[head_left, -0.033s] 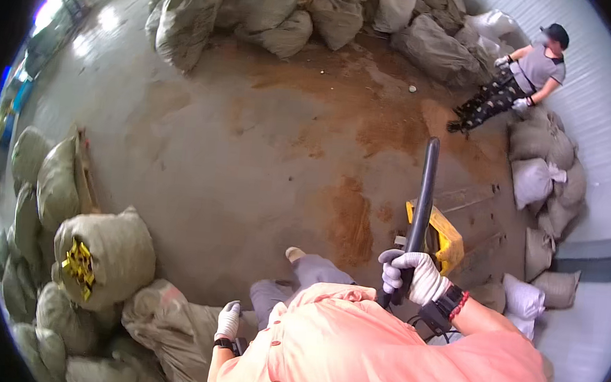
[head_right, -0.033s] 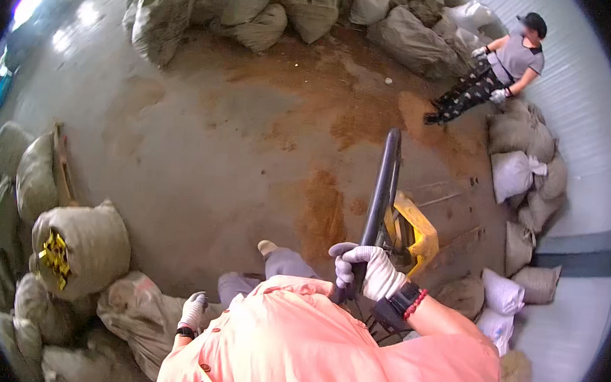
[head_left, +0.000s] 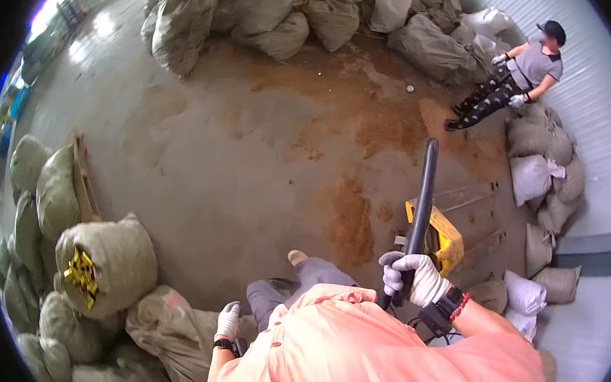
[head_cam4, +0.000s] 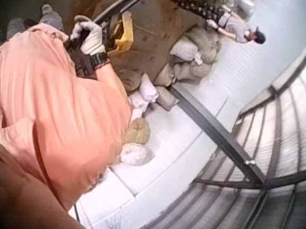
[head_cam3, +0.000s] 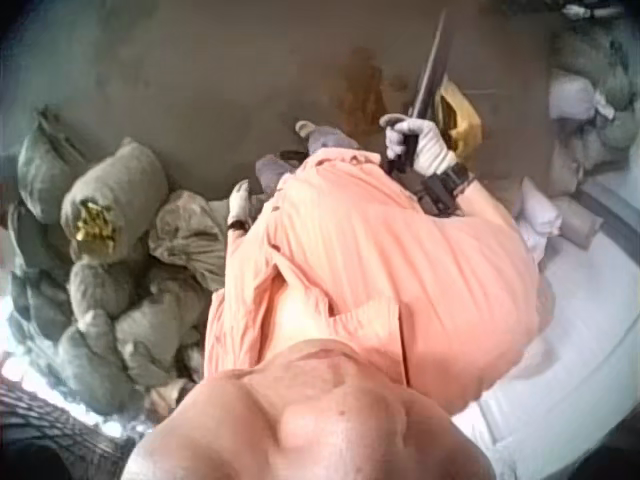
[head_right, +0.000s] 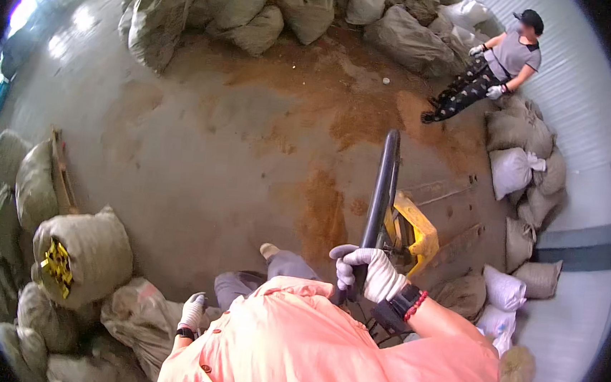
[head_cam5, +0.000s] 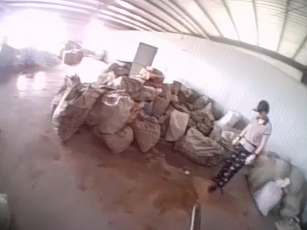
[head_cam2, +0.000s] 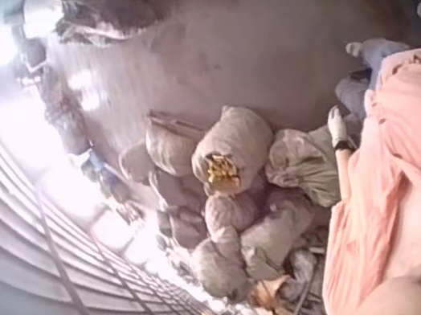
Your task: Transporting large bags using a pallet jack in a warehouse or manufacturing facility.
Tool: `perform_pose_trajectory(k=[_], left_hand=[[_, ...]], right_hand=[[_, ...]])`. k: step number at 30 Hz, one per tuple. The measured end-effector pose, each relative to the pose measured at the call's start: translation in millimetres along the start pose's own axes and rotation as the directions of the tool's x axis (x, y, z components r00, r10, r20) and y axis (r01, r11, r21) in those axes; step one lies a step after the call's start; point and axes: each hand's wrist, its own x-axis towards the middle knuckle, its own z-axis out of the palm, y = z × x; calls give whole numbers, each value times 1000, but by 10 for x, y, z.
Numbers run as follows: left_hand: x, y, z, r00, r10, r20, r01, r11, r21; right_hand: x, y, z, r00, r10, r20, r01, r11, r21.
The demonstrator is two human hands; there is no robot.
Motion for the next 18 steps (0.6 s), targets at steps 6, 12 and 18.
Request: perform_pose_trajectory(k=[6,12,18], left_hand=[[369,970,-76,990,-4,143,-27,976,218],[648,1833,-728,984,74,160,-141,874,466],[1398,2173,-2053,995,72,70,-94,908,408]], right_hand=[[-28,-399,428,989,-37,-140,42,999,34],[310,-560,1119,957,-143,-252,142,990,-21],[851,-415,1811,975,-117,-190,105,992,-72]])
